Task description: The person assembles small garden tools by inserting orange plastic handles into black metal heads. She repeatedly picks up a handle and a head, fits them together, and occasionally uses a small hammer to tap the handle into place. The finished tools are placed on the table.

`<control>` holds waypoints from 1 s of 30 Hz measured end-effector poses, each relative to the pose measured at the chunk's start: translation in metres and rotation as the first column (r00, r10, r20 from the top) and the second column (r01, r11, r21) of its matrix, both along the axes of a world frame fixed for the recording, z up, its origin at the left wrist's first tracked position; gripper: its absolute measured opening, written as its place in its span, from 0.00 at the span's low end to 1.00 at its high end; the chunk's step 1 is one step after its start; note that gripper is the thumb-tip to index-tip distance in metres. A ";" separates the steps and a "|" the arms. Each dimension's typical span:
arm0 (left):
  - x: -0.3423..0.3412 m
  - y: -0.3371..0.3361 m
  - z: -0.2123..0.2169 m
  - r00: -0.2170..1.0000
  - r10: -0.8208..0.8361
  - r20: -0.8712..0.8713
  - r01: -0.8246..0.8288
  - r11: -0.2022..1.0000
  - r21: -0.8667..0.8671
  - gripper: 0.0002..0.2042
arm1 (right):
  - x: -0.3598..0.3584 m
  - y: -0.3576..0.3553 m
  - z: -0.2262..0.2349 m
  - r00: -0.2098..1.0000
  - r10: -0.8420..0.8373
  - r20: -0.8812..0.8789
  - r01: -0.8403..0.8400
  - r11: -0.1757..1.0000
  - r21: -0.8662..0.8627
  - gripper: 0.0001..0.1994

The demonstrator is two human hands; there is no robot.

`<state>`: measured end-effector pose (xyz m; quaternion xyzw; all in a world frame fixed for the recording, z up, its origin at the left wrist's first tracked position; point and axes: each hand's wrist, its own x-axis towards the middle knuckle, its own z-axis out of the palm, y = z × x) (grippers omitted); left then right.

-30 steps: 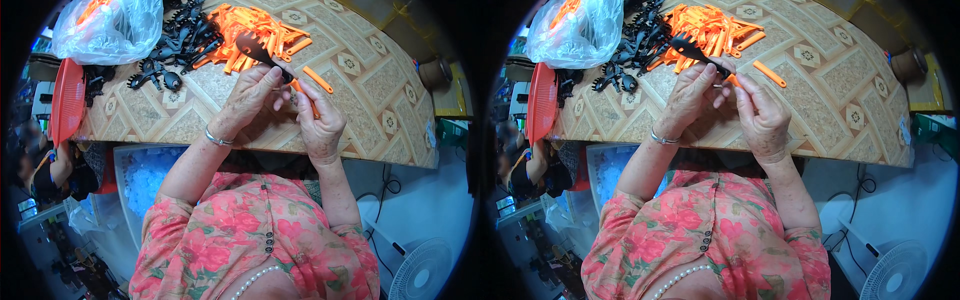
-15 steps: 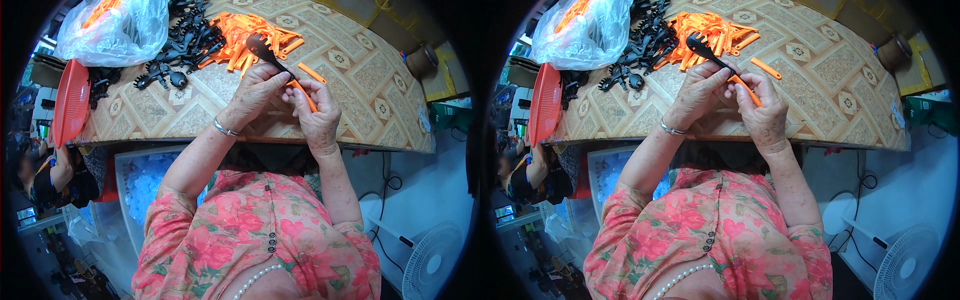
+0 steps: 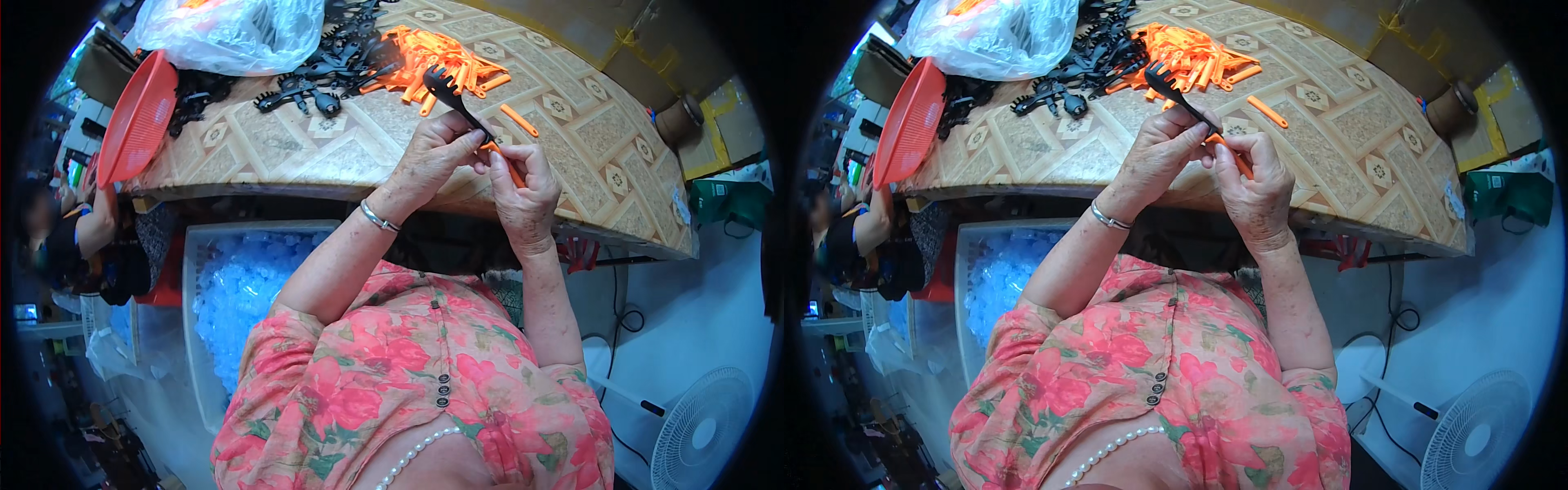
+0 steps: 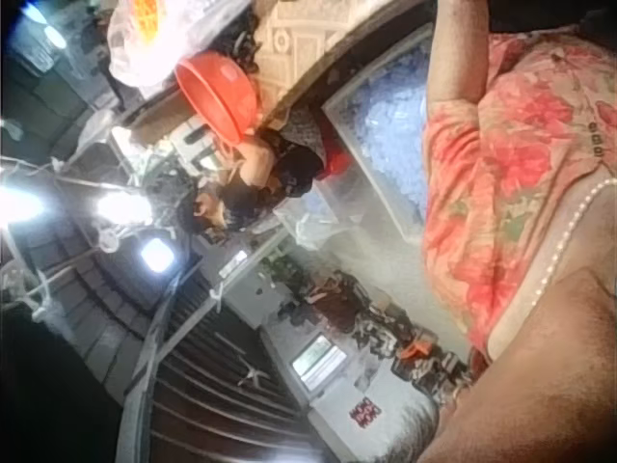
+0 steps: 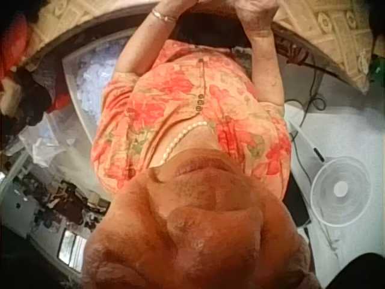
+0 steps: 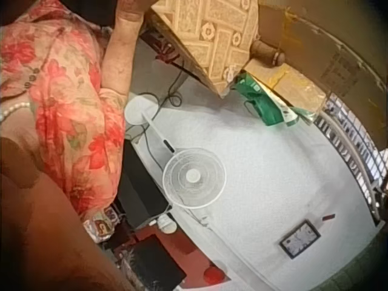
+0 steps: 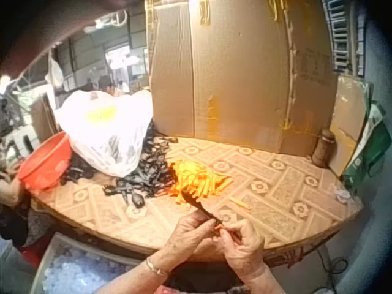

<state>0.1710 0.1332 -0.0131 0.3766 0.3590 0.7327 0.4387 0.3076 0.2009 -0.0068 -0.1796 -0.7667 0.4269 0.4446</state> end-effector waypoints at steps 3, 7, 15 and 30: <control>0.008 -0.009 0.011 1.000 -0.018 0.019 0.017 1.000 0.012 0.11 | 0.004 0.000 0.005 0.996 -0.093 -0.011 0.091 0.927 0.363 0.07; 0.008 -0.020 0.022 0.997 -0.054 0.053 0.059 0.994 -0.095 0.16 | 0.012 0.012 0.012 0.995 -0.070 -0.068 0.098 0.696 0.711 0.09; 0.006 -0.013 0.019 0.992 0.000 0.128 0.024 0.982 -0.187 0.13 | 0.015 0.025 -0.004 0.997 -0.080 0.007 0.048 0.669 0.742 0.12; -0.036 0.009 0.003 0.995 0.094 -0.021 -0.096 0.965 -0.246 0.13 | 0.019 0.094 -0.001 0.899 -0.287 0.330 0.190 0.936 0.298 0.09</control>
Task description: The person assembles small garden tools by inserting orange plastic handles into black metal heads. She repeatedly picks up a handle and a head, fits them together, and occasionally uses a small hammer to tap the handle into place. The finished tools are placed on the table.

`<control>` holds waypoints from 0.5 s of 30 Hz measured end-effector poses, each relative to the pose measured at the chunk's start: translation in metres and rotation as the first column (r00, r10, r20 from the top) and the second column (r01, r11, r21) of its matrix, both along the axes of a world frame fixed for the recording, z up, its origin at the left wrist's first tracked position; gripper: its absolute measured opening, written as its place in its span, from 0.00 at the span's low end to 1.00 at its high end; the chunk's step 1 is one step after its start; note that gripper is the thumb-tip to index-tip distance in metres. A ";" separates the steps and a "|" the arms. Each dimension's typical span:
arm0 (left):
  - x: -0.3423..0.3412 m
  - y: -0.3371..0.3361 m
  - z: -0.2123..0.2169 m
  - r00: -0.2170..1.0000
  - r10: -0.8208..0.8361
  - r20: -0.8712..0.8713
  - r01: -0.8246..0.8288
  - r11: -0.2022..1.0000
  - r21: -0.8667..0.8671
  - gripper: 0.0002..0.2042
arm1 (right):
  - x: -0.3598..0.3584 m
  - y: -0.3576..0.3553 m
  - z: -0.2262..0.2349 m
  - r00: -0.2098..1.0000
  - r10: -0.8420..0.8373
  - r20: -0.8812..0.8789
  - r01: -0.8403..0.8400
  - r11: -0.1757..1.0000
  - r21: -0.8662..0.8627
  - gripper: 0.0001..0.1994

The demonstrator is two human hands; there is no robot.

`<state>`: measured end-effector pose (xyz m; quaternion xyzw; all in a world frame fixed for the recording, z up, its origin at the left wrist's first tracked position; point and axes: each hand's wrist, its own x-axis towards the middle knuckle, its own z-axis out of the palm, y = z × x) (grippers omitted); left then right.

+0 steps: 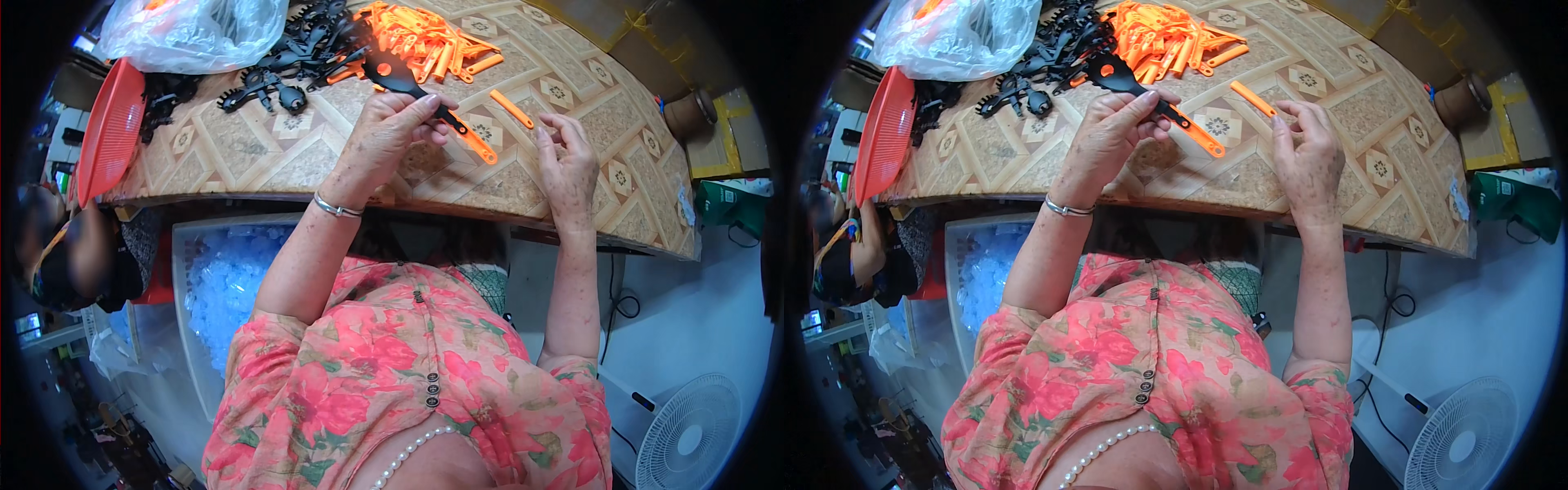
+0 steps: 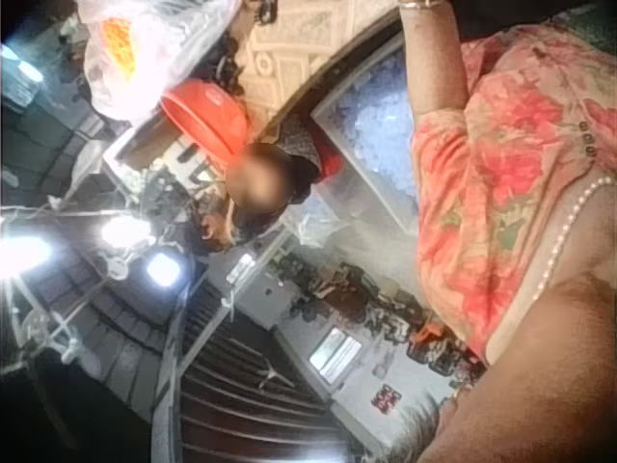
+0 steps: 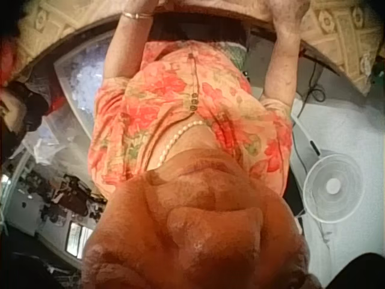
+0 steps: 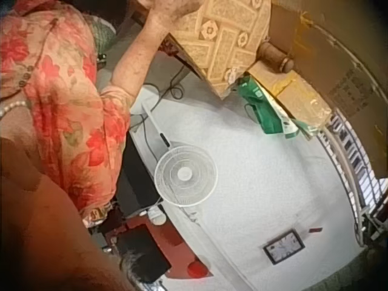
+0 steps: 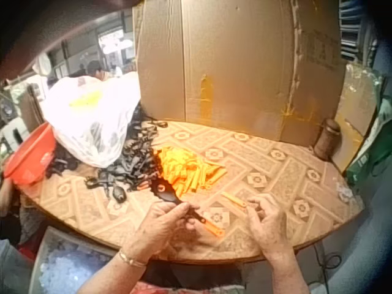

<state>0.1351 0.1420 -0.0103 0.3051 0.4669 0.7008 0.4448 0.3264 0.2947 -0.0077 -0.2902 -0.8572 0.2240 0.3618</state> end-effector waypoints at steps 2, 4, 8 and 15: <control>-0.003 0.007 0.000 0.999 -0.011 -0.040 0.010 1.000 -0.019 0.14 | -0.005 0.008 -0.003 0.996 -0.023 0.089 0.019 0.998 0.052 0.10; -0.005 0.013 -0.003 0.996 -0.013 -0.088 0.010 0.999 -0.037 0.14 | -0.012 0.015 -0.009 0.981 -0.052 0.185 0.020 0.985 0.169 0.11; -0.003 0.018 -0.007 0.991 -0.036 -0.128 0.026 0.997 -0.075 0.14 | -0.024 0.020 -0.012 0.945 -0.054 0.322 -0.005 0.984 0.179 0.09; -0.002 0.018 -0.010 0.986 0.082 -0.142 -0.089 0.995 -0.044 0.14 | -0.021 0.009 -0.009 0.991 0.025 0.132 0.014 0.959 -0.282 0.05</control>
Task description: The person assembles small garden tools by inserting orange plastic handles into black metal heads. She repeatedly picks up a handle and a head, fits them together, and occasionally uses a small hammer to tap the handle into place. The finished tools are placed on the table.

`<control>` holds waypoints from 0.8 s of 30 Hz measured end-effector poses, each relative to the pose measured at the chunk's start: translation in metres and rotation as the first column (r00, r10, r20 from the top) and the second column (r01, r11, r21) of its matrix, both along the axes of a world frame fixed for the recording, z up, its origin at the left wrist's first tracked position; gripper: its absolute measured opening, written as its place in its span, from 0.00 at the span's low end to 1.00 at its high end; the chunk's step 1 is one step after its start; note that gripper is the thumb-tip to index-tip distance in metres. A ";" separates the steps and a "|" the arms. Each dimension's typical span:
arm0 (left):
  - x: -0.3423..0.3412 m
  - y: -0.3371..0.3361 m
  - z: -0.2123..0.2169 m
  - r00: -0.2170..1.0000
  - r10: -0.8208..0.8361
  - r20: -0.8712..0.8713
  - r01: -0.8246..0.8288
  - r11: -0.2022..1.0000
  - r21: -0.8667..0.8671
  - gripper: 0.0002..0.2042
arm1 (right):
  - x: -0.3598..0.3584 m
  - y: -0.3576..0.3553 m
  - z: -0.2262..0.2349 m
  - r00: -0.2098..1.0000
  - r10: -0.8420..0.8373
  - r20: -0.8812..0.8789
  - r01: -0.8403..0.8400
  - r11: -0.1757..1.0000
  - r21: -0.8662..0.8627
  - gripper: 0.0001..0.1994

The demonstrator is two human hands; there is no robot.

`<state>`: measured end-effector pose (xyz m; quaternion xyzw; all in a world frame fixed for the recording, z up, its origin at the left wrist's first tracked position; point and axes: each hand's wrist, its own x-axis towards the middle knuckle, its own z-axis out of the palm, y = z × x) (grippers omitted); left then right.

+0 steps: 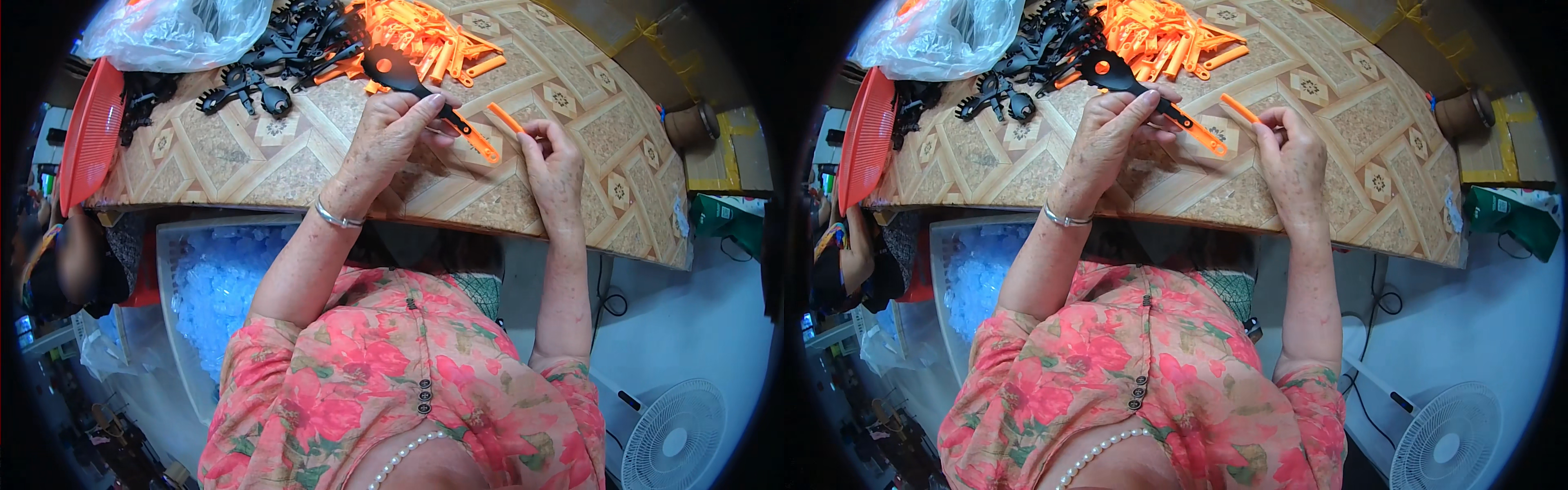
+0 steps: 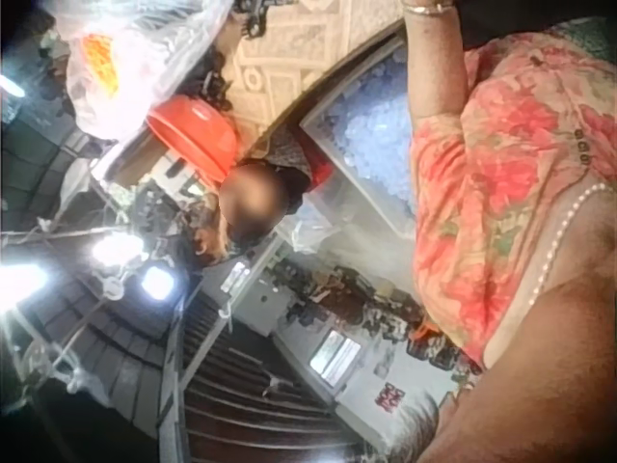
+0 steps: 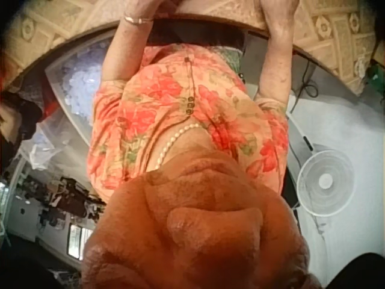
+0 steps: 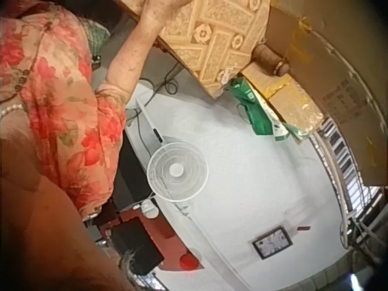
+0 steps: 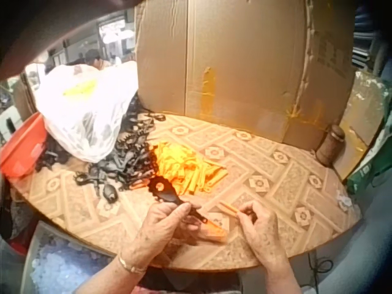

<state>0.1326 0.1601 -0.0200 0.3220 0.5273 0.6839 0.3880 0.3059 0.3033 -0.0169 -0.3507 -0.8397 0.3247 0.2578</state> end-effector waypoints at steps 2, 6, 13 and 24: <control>0.005 -0.001 -0.001 0.998 0.046 -0.035 -0.045 0.999 0.013 0.14 | 0.007 -0.008 -0.005 0.977 0.019 -0.214 -0.045 0.992 -0.119 0.07; 0.024 -0.012 0.002 0.996 0.084 -0.026 -0.084 0.996 -0.014 0.14 | 0.017 -0.035 -0.001 0.942 0.067 -0.328 -0.086 0.995 -0.042 0.13; 0.034 -0.024 0.000 0.997 0.076 0.010 -0.075 0.996 -0.045 0.15 | 0.027 -0.053 -0.001 0.918 0.208 -0.338 -0.251 0.964 -0.089 0.14; 0.045 -0.036 -0.004 0.983 0.039 0.180 -0.039 0.999 -0.002 0.15 | 0.025 -0.061 -0.001 0.944 0.261 -0.203 -0.216 0.951 0.221 0.12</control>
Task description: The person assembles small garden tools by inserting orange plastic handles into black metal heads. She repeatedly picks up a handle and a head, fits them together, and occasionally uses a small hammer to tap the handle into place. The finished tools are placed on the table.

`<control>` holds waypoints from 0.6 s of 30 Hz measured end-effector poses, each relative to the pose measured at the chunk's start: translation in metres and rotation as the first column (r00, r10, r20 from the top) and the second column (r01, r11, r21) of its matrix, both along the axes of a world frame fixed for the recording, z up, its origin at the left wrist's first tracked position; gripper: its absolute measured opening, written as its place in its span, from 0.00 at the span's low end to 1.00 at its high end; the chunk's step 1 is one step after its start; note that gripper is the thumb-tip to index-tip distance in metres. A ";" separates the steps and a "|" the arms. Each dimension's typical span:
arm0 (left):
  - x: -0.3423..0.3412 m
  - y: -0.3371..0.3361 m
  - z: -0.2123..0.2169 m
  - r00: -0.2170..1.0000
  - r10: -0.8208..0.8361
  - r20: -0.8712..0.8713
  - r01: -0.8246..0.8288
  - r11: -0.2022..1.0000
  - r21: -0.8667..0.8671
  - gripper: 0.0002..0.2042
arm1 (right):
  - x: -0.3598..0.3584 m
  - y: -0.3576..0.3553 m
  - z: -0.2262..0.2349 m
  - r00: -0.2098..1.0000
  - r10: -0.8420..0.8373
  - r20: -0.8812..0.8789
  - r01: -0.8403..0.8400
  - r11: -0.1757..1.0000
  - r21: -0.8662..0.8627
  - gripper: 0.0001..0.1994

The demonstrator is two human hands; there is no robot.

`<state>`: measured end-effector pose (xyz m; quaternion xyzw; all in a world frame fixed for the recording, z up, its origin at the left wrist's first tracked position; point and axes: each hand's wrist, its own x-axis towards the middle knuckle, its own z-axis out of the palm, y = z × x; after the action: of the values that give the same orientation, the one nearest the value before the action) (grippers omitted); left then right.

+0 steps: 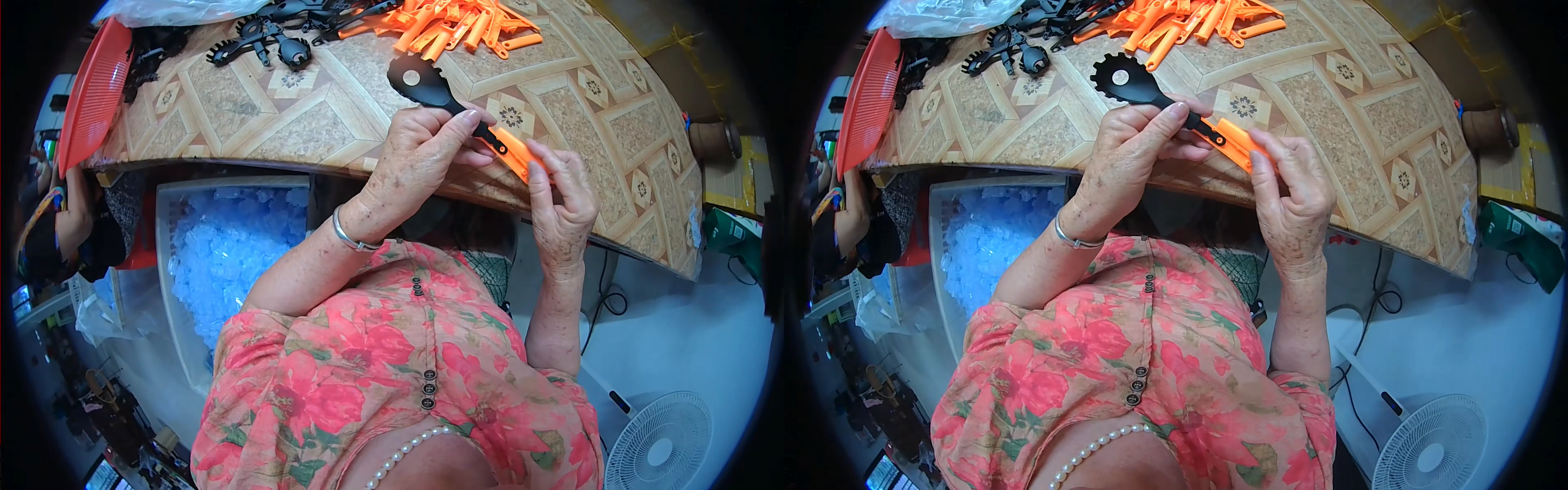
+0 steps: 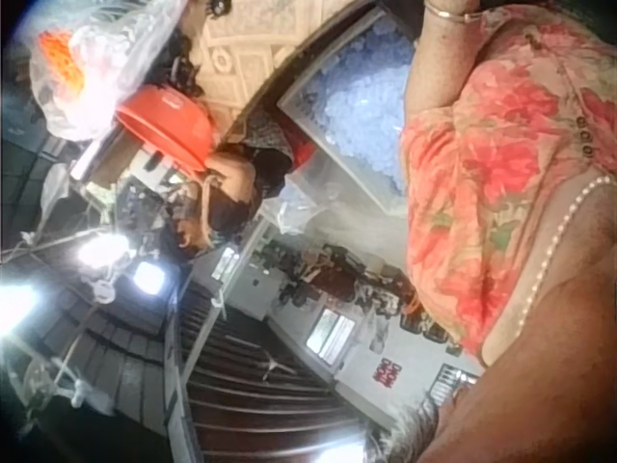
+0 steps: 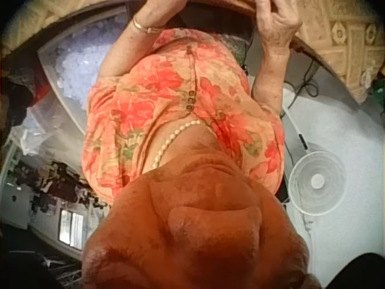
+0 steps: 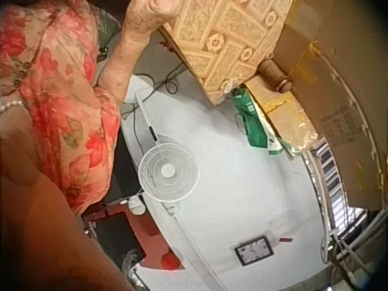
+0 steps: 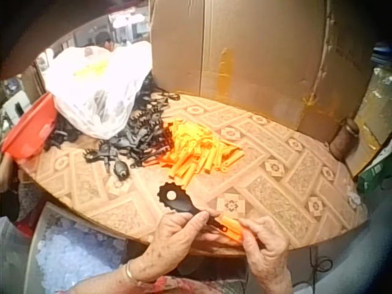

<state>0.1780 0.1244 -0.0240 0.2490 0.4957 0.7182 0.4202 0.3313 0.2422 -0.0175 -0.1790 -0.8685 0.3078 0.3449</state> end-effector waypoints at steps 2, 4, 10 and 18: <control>0.000 -0.002 0.001 1.000 0.010 0.029 -0.009 1.000 -0.009 0.15 | 0.001 -0.004 0.003 0.999 -0.038 -0.038 0.036 0.998 -0.050 0.11; 0.002 -0.004 0.001 0.999 0.020 0.034 -0.020 1.000 -0.001 0.15 | 0.002 -0.007 0.007 0.995 -0.039 -0.089 0.032 0.996 -0.088 0.11; 0.009 -0.006 0.003 0.998 0.014 0.063 -0.015 1.000 0.003 0.16 | 0.002 -0.014 0.006 0.997 -0.007 -0.081 -0.002 0.993 -0.117 0.11; 0.017 -0.008 0.005 0.995 0.023 0.095 -0.022 1.000 -0.005 0.16 | 0.000 -0.018 0.000 0.991 -0.112 -0.070 0.123 0.976 0.181 0.14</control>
<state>0.1953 0.1166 -0.0188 0.2083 0.4794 0.7328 0.4356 0.3312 0.2237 -0.0170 -0.1882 -0.8705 0.2101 0.4033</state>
